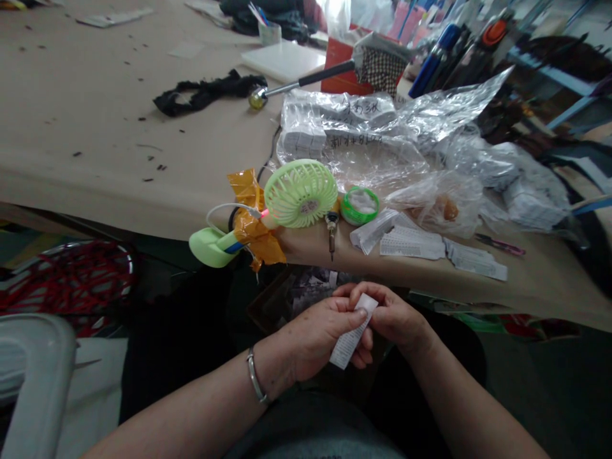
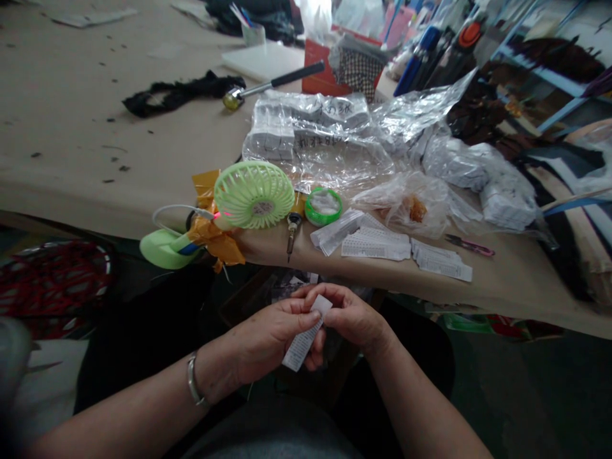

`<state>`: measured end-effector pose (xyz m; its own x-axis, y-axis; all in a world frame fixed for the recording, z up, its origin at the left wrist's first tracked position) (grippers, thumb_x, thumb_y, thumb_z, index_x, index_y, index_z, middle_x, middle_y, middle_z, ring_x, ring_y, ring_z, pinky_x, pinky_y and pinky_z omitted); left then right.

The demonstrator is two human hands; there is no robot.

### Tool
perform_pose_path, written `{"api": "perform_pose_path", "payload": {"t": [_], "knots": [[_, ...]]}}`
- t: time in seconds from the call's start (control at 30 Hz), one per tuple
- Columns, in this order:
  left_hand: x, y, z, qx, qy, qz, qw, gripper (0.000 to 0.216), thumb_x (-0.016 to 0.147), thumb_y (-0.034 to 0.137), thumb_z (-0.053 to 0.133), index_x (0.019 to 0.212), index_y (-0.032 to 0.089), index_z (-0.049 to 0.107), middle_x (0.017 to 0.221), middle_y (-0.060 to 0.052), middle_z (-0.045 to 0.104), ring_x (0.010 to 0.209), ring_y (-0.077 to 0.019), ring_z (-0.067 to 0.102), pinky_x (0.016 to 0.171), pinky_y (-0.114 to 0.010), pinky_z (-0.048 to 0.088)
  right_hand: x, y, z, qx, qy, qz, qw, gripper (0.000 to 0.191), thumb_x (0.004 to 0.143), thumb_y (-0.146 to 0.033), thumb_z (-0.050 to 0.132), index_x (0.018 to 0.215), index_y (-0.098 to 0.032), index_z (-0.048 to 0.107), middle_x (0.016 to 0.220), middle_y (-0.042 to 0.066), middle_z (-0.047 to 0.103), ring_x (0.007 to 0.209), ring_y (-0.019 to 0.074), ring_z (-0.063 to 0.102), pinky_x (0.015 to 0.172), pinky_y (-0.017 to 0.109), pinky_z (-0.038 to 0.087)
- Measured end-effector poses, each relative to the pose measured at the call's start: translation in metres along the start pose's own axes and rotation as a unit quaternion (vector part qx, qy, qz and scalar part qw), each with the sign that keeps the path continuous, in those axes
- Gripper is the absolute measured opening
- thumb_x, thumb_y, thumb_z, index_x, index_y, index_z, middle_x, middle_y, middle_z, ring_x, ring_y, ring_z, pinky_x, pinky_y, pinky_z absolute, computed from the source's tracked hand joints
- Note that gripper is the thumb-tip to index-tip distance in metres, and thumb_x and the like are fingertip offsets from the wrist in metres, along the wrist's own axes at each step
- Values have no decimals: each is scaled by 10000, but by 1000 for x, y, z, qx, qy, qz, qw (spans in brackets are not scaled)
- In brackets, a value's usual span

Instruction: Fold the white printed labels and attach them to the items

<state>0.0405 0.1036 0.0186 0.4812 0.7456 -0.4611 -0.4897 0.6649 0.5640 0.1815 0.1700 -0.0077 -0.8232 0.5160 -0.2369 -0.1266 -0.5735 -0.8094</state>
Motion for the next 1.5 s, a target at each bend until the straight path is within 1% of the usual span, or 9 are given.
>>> {"api": "perform_pose_path", "payload": {"t": [0.23, 0.33, 0.47, 0.63, 0.77, 0.97, 1.07, 1.33, 1.5], "knots": [[-1, 2, -1, 0, 15, 12, 1000, 277, 814, 396, 588, 744, 129, 569, 606, 2, 573, 474, -88, 547, 499, -219, 433, -5, -5, 5, -172, 77, -49, 981, 444, 752, -424, 686, 1152, -251, 597, 1081, 61, 670, 831, 192, 665, 718, 320, 546], [-3, 4, -3, -11, 44, 31, 998, 239, 809, 378, 601, 800, 142, 570, 632, 13, 572, 501, -92, 555, 508, -222, 435, -11, -14, 12, -374, 167, -163, 897, 368, 839, -343, 601, 1198, -264, 572, 1175, 61, 620, 1032, 209, 607, 902, 358, 491], [-5, 5, -4, -8, 67, 36, 997, 223, 799, 356, 607, 809, 136, 574, 623, 10, 573, 502, -97, 558, 521, -233, 439, -15, -21, 25, -598, 179, -239, 744, 346, 878, -266, 547, 1219, -215, 564, 1195, 99, 583, 1116, 232, 546, 965, 391, 448], [-5, 5, -3, -13, 69, 36, 997, 174, 779, 302, 612, 811, 133, 589, 622, -2, 582, 519, -99, 556, 526, -226, 432, -10, -20, 32, -660, 164, -264, 685, 293, 899, -243, 504, 1176, -188, 584, 1109, 107, 623, 1063, 238, 557, 916, 405, 479], [-6, 4, -4, -18, 75, 35, 996, 181, 783, 310, 614, 813, 134, 584, 617, 4, 579, 507, -95, 552, 523, -221, 432, -11, -16, 32, -626, 171, -252, 718, 315, 894, -243, 512, 1202, -207, 567, 1140, 96, 618, 1084, 229, 561, 936, 393, 467], [-12, 6, -6, -8, 93, 72, 993, 265, 817, 407, 577, 792, 143, 564, 609, 14, 565, 507, -99, 551, 525, -225, 436, -4, -8, 26, -351, 230, -131, 898, 207, 864, -334, 574, 1039, -225, 596, 903, 19, 656, 779, 148, 628, 715, 263, 512], [-14, 7, -5, 20, 110, 91, 990, 285, 815, 425, 570, 777, 143, 565, 585, 13, 557, 502, -101, 539, 509, -216, 410, 5, -3, 25, -232, 219, -89, 944, 173, 812, -358, 643, 854, -192, 615, 741, -11, 624, 635, 111, 574, 603, 217, 480], [-19, 12, -7, 83, 151, 134, 976, 297, 801, 430, 568, 686, 156, 561, 576, 10, 541, 532, -107, 500, 552, -229, 391, 21, -5, 35, -193, 211, -101, 953, 181, 789, -357, 649, 734, -193, 594, 696, -1, 617, 558, 113, 532, 523, 226, 457], [-18, 20, -18, 238, 214, 242, 916, 180, 828, 246, 532, 701, 152, 620, 666, -3, 582, 660, -128, 510, 632, -231, 391, 31, -15, 43, -240, 209, -137, 938, 122, 794, -309, 628, 741, -200, 612, 725, -9, 618, 650, 120, 549, 600, 222, 454]]}}
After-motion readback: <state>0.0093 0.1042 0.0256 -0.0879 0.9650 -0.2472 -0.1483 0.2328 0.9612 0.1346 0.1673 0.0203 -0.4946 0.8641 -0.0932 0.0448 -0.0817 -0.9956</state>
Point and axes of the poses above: each hand's wrist, its own x-axis towards the middle knuckle, its own z-axis out of the palm, y = z × x, the point moved 1 cm from there along x, towards the middle knuckle
